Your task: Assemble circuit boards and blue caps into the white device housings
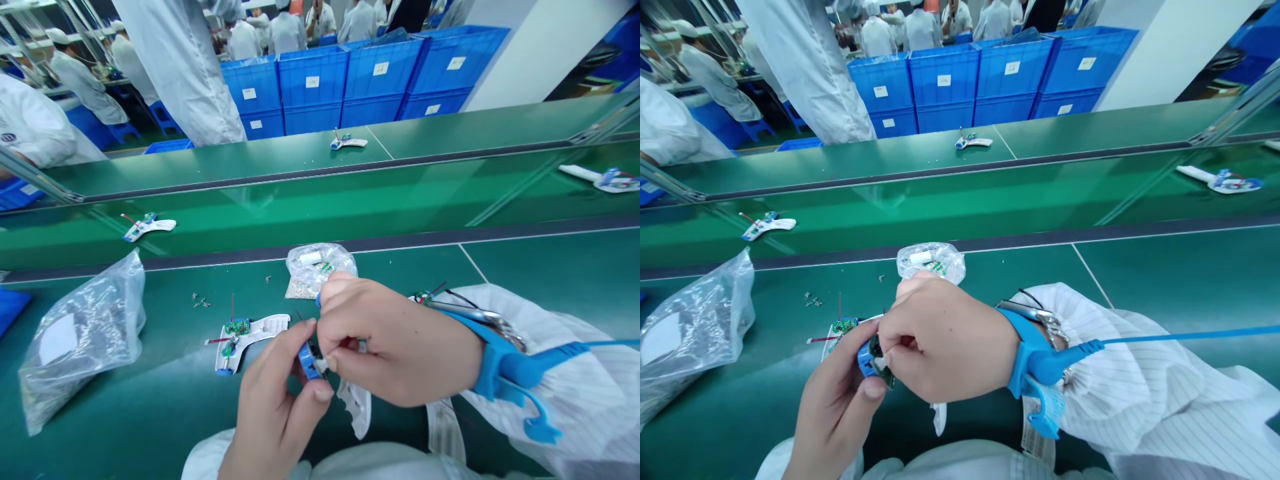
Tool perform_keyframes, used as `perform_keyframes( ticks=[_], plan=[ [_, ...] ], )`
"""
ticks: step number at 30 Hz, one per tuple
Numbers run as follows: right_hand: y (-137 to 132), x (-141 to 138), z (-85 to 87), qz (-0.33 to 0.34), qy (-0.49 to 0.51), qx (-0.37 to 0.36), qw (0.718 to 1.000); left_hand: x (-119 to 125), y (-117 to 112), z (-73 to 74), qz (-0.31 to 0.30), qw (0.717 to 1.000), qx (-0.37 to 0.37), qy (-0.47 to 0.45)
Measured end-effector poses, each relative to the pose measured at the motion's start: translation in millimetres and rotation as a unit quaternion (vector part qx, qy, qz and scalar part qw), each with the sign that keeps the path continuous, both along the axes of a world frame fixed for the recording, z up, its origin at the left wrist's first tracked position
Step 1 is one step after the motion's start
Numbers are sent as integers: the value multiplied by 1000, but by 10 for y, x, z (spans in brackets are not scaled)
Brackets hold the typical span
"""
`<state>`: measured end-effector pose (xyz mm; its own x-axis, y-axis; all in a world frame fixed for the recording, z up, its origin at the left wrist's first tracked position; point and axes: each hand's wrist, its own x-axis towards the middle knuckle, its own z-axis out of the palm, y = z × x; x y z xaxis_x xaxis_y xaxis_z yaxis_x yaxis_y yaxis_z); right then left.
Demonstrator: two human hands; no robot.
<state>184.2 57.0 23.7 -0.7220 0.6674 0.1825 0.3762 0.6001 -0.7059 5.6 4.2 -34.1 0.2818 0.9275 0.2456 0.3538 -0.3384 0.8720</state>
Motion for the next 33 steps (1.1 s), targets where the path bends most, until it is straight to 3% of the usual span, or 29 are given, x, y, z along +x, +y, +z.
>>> perform_keyframes(
  ticks=[4,8,10,14,17,22,23,25,26,27,28,30,31,33],
  plan=[
    [-6,2,-3,-5,-9,-8,1000,51,-5,15,8,999,26,31],
    [-53,-34,-21,-42,-1,-22,999,164,-74,-11,105,994,35,14],
    [-81,-46,-19,-52,8,-32,998,189,-99,-8,121,992,27,34],
    [-128,-43,-3,-71,33,-21,997,200,-81,54,101,986,45,126],
    [-136,-49,-30,-78,36,-34,996,231,-27,75,96,984,39,143],
    [147,93,-219,-52,6,-92,994,245,42,-55,20,984,-37,173],
    [277,193,-277,-88,2,-87,992,226,43,-90,9,981,-48,188],
    [593,473,-407,-265,-4,-54,963,165,29,-150,-16,973,-78,218],
    [763,637,-475,-388,-14,-28,921,126,13,-176,-34,968,-99,229],
    [925,799,-541,-510,-29,9,859,85,-10,-201,-53,961,-126,240],
    [1066,942,-602,-562,-41,24,826,42,-37,-226,-72,953,-154,252],
    [1239,1110,-698,-614,-67,37,786,-35,-103,-282,-98,937,-206,266],
    [1255,1111,-732,-610,-80,37,788,-68,-136,-314,-101,931,-228,268],
    [1138,929,-779,-559,-102,32,822,-120,-194,-383,-91,924,-261,263]
  ],
)
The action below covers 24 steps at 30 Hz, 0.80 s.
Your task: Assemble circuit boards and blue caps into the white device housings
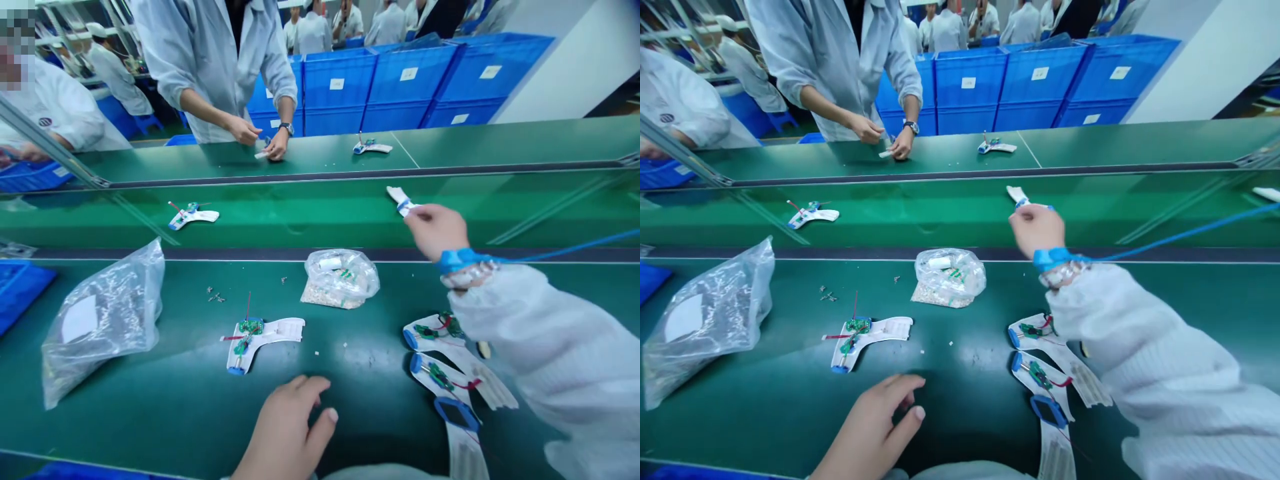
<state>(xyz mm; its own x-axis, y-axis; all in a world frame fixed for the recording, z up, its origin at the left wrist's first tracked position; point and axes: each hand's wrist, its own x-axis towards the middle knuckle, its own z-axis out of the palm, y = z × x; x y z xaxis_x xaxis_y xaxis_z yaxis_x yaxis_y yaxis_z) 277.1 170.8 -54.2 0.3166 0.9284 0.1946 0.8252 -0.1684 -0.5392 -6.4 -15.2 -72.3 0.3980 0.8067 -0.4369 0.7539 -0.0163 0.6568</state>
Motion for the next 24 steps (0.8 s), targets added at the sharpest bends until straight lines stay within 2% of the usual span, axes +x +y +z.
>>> perform_keyframes(
  ticks=[2,3,5,6,8,11,13,16,18,21,23,24],
  plan=[
    [-265,-389,-38,136,-6,-32,990,-35,-38,-69,30,999,-12,-14],
    [-420,-630,-63,216,-10,-49,975,-47,-51,-102,55,998,-15,-35],
    [-701,-1125,-143,363,-20,-91,927,-67,-68,-165,120,988,-24,-97],
    [-806,-1348,-200,411,-30,-109,905,-76,-75,-197,154,979,-31,-128],
    [-922,-1697,-338,458,-57,-143,876,-98,-93,-267,214,960,-49,-176],
    [-919,-1931,-518,463,-90,-188,861,-137,-124,-398,291,926,-89,-225],
    [-906,-1936,-553,465,-93,-220,852,-156,-139,-492,361,883,-126,-273],
    [-1029,-1852,-459,485,-70,-252,834,-159,-148,-594,449,800,-154,-367],
    [-1200,-1807,-351,503,-47,-260,823,-151,-142,-623,473,751,-146,-438],
    [-1393,-1813,-239,530,10,-261,807,-182,-115,-627,493,639,-144,-573],
    [-1354,-1875,-228,568,26,-268,778,-272,-83,-627,500,573,-150,-631],
    [-1272,-1925,-242,588,19,-269,763,-344,-65,-629,504,556,-148,-645]
  ],
)
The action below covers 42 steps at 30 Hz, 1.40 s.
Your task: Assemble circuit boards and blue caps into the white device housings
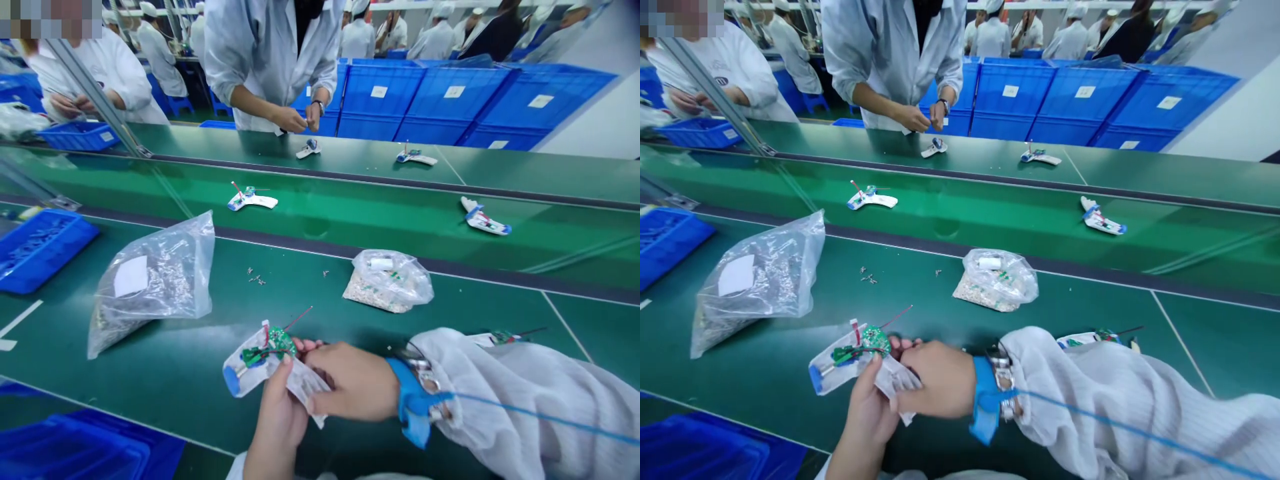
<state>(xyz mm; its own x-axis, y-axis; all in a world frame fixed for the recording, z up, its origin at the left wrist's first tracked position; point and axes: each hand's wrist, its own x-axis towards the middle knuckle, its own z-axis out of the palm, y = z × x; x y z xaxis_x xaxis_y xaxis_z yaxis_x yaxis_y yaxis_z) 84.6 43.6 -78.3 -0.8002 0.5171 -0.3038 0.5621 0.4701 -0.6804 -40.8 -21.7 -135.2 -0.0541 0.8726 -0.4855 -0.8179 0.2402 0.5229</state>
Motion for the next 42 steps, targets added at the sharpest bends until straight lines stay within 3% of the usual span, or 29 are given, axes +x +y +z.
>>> perform_keyframes(
  ticks=[2,7,10,13,18,25,37,42],
  plan=[
    [259,-144,-59,25,-18,23,999,-183,35,-11,20,1000,4,-5],
    [990,-694,-306,-46,-29,145,988,-593,93,-71,63,998,21,13],
    [1233,-968,-435,-21,-28,175,984,-650,115,-102,78,996,21,32],
    [1355,-1051,-502,17,-42,184,982,-625,136,-99,78,996,7,33],
    [1440,-922,-498,36,-57,197,978,-607,177,-43,77,997,-27,13],
    [1351,-879,-423,71,-62,207,974,-626,171,-42,61,997,-37,-3],
    [1374,-704,-311,-46,-139,221,964,-607,175,-33,68,996,-51,2],
    [1327,-637,-311,-13,-109,207,972,-602,186,-17,63,997,-55,7]
  ],
)
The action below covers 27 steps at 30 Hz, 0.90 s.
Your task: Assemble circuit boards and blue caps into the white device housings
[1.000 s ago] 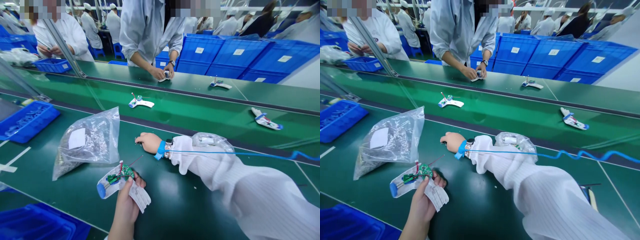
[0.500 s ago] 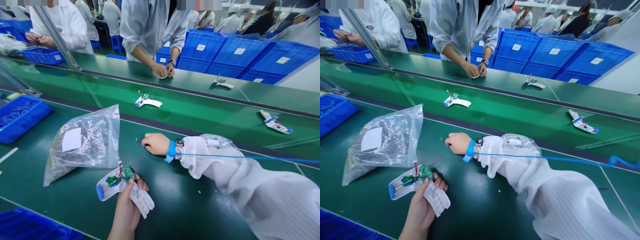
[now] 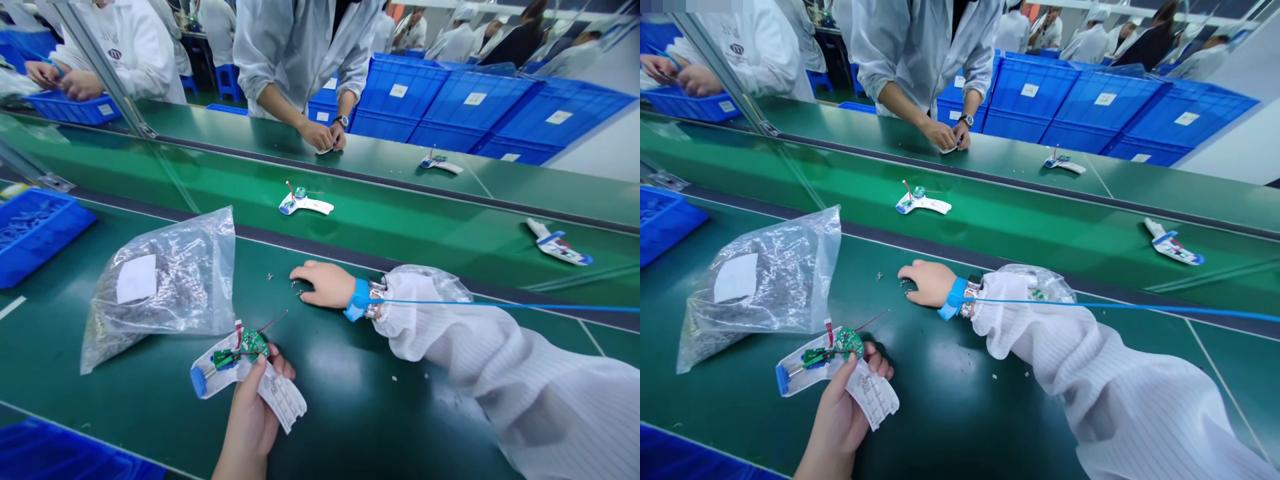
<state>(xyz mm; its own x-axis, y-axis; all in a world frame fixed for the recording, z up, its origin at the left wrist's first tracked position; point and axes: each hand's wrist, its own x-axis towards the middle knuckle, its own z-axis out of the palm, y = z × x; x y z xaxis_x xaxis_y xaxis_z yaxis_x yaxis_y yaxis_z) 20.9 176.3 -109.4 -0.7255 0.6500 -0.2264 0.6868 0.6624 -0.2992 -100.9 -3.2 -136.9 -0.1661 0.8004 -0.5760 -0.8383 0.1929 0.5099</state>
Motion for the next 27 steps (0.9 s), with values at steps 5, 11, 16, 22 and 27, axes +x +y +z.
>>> perform_keyframes(
  ticks=[5,11,16,22,27],
  plan=[
    [-34,-40,-53,8,13,-23,1000,-8,5,4,1,1000,-1,4],
    [75,84,193,-64,56,-26,996,-22,-3,-2,-8,1000,5,7],
    [41,239,321,-85,28,-49,995,-27,2,-20,-5,1000,-2,16],
    [-377,428,218,-42,-16,-111,993,-37,13,-5,-8,1000,-12,20],
    [-616,464,85,-69,-23,-102,992,-42,22,-3,-14,1000,-20,20]
  ],
)
